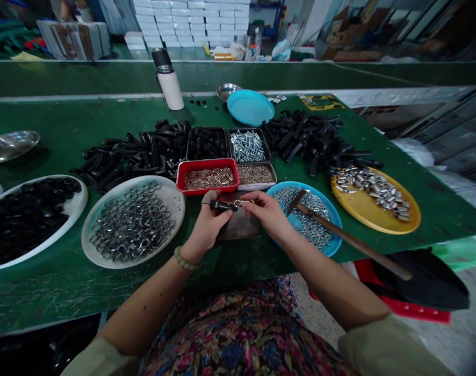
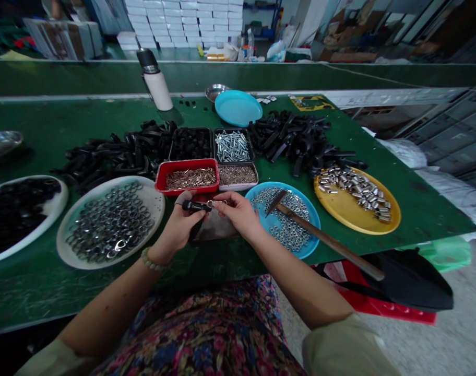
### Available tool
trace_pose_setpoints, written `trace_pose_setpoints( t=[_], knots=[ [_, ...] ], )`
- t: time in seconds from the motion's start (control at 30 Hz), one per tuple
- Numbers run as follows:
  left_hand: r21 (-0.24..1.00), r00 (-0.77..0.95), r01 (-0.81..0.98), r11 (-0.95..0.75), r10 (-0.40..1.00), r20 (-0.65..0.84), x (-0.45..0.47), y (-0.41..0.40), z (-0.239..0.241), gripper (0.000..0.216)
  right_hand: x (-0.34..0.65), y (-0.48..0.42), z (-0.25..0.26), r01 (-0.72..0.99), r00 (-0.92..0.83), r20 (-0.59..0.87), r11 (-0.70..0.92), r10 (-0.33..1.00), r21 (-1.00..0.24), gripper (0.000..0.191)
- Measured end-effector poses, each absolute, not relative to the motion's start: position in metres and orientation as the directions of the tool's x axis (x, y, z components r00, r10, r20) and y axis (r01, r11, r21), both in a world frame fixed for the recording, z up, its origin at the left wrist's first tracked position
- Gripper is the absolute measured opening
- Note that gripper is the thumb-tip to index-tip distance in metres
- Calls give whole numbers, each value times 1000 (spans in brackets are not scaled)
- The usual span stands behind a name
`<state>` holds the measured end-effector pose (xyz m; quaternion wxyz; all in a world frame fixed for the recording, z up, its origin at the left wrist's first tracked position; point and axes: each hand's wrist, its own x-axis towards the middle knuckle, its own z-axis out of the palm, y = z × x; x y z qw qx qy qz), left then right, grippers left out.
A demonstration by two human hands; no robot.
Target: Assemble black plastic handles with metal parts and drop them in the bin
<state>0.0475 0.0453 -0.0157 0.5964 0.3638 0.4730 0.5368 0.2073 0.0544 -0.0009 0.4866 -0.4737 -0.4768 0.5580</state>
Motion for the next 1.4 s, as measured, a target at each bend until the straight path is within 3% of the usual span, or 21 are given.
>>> trace_pose_setpoints(
  t=[0.33, 0.43, 0.53, 0.73, 0.97, 1.07, 1.17, 1.23, 1.3, 1.37, 1.4],
  knots=[
    [814, 30, -497, 299, 944, -328, 46, 46, -7, 48, 208, 54, -2, -103, -71, -56, -63, 996, -993, 21],
    [895, 7, -373, 243, 966, -259, 46, 45, -10, 59, 208, 55, 1, -65, -86, -30, -35, 996, -997, 19],
    [977, 22, -194, 88, 996, -85, 44, 45, -14, 68, 207, 58, 4, 7, -134, 2, 3, 991, -1000, 18],
    [995, 107, -2, -104, 989, 104, 41, 49, -13, 64, 204, 62, 3, 126, -229, 89, 120, 969, -985, 14],
    [978, 149, 170, -122, 984, 97, 32, 55, -14, 42, 224, 64, 3, 197, -363, 269, 356, 892, -914, 10],
    [955, 354, 266, -133, 935, 32, 32, 67, -4, 33, 230, 66, 23, 268, -584, 289, 516, 759, -814, 10],
    [968, 535, 235, -85, 843, -56, 36, 79, 12, 25, 241, 84, 43, 299, -704, 207, 549, 679, -781, 18],
    [989, 507, 124, 82, 852, -134, 37, 82, 20, 22, 265, 109, 46, 387, -567, 203, 475, 799, -790, 23],
    [954, 404, -50, 297, 879, -252, 35, 81, 25, 25, 308, 138, 43, 579, -164, 250, 299, 954, -759, 20],
    [877, 334, -189, 441, 869, -365, 27, 76, 26, 30, 363, 161, 36, 793, 285, 349, -15, 893, -609, 22],
    [855, 313, -216, 472, 863, -397, 23, 73, 26, 33, 391, 168, 33, 843, 400, 393, -164, 828, -513, 25]
  ],
)
